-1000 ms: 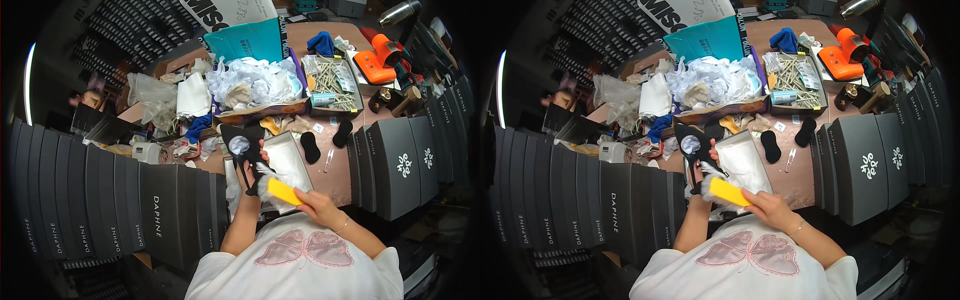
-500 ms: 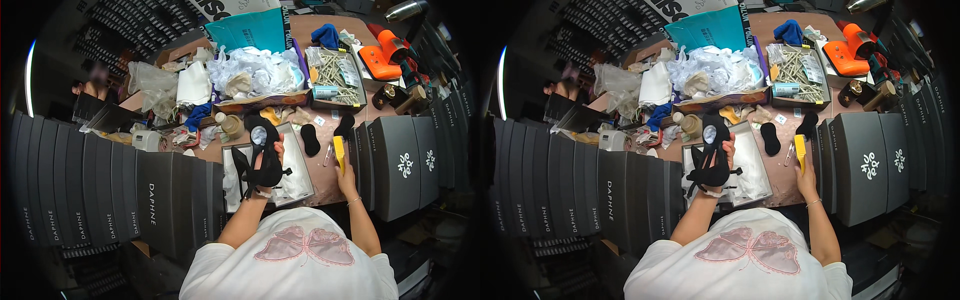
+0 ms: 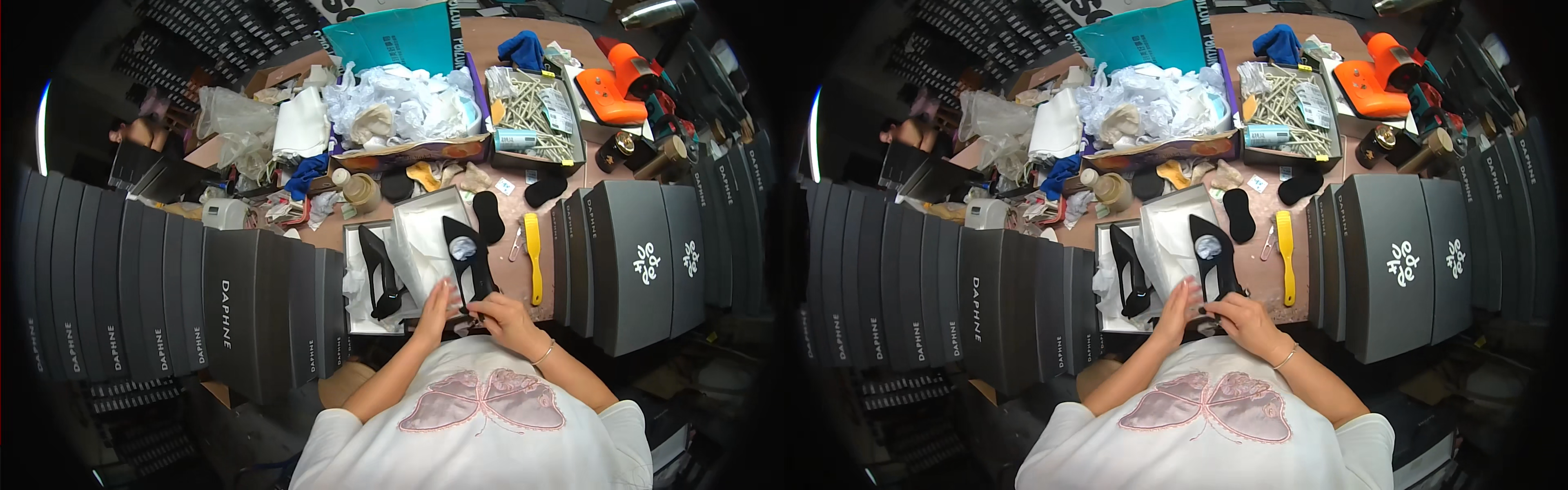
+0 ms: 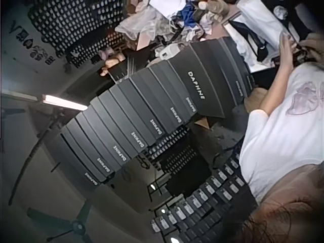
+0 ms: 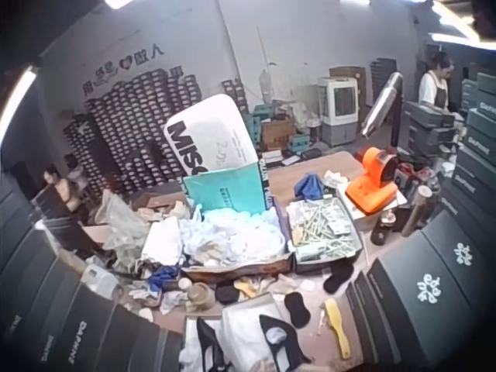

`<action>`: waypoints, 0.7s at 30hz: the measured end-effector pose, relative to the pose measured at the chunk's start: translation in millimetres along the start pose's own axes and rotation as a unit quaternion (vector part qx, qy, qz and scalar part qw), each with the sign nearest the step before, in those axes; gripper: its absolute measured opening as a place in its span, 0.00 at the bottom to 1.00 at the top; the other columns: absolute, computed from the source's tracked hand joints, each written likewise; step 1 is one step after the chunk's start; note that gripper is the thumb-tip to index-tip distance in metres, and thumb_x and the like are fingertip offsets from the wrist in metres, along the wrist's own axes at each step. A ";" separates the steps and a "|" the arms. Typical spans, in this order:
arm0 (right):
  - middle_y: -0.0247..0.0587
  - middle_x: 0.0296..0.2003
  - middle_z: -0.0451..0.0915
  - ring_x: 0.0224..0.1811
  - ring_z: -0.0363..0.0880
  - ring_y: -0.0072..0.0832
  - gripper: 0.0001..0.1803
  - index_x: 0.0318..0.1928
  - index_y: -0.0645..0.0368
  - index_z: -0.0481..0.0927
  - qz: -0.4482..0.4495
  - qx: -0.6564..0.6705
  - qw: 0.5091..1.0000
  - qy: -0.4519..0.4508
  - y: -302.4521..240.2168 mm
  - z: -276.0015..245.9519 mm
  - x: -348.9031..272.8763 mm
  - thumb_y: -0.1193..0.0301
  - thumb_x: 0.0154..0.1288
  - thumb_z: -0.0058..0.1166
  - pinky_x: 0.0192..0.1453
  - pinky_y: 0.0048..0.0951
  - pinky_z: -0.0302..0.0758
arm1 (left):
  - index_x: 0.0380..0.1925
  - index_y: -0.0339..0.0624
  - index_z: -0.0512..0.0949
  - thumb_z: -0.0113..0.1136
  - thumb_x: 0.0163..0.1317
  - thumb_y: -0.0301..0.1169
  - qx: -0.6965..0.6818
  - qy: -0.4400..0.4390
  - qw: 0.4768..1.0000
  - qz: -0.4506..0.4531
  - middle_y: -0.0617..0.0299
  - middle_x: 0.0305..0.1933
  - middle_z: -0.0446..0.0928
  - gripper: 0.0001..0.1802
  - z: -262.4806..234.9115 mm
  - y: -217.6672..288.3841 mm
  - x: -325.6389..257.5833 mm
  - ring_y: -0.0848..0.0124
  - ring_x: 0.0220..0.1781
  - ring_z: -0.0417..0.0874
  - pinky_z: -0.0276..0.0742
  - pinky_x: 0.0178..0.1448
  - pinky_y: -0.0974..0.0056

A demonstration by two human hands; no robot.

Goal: The recorder cleans a pair of black high-heeled shoes with a brush and then wraps them in tissue paper to pack them into a shoebox.

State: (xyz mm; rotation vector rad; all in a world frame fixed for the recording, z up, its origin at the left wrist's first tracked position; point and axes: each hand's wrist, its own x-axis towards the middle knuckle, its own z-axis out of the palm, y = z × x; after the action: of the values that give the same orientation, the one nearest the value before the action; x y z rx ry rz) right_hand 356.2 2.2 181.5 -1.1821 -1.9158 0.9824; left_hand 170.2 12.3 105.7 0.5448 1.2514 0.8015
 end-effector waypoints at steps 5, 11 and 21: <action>0.41 0.35 0.82 0.36 0.82 0.27 0.09 0.43 0.63 0.80 0.184 0.122 0.975 -0.040 0.9 26.3 -41.2 0.78 0.61 0.56 0.40 0.27 0.78 | 0.50 0.38 0.69 0.44 0.74 0.42 0.081 -0.253 0.962 -0.068 0.56 0.42 0.76 0.18 -31.0 -33.2 -27.6 0.71 0.44 0.79 0.71 0.56 0.69; 0.37 0.32 0.79 0.33 0.82 0.22 0.06 0.36 0.66 0.75 0.378 0.387 0.833 0.118 13.2 52.3 -46.3 0.74 0.67 0.55 0.40 0.21 0.80 | 0.53 0.40 0.70 0.49 0.72 0.40 0.002 -0.154 0.977 -0.145 0.63 0.49 0.74 0.18 -28.4 -41.9 -17.0 0.73 0.56 0.73 0.69 0.59 0.66; 0.32 0.30 0.78 0.28 0.78 0.16 0.06 0.41 0.66 0.75 0.402 0.264 0.876 0.046 13.7 30.5 -27.8 0.76 0.68 0.54 0.34 0.17 0.77 | 0.50 0.34 0.75 0.44 0.72 0.32 -0.019 -0.273 0.962 0.002 0.61 0.48 0.77 0.16 -5.0 -31.1 -5.0 0.75 0.52 0.76 0.67 0.61 0.68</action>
State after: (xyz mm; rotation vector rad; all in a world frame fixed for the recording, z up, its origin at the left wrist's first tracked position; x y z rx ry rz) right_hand 346.5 -26.8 150.5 -1.6512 -0.9210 1.6977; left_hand 172.0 -11.2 84.3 0.6806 0.7242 0.6187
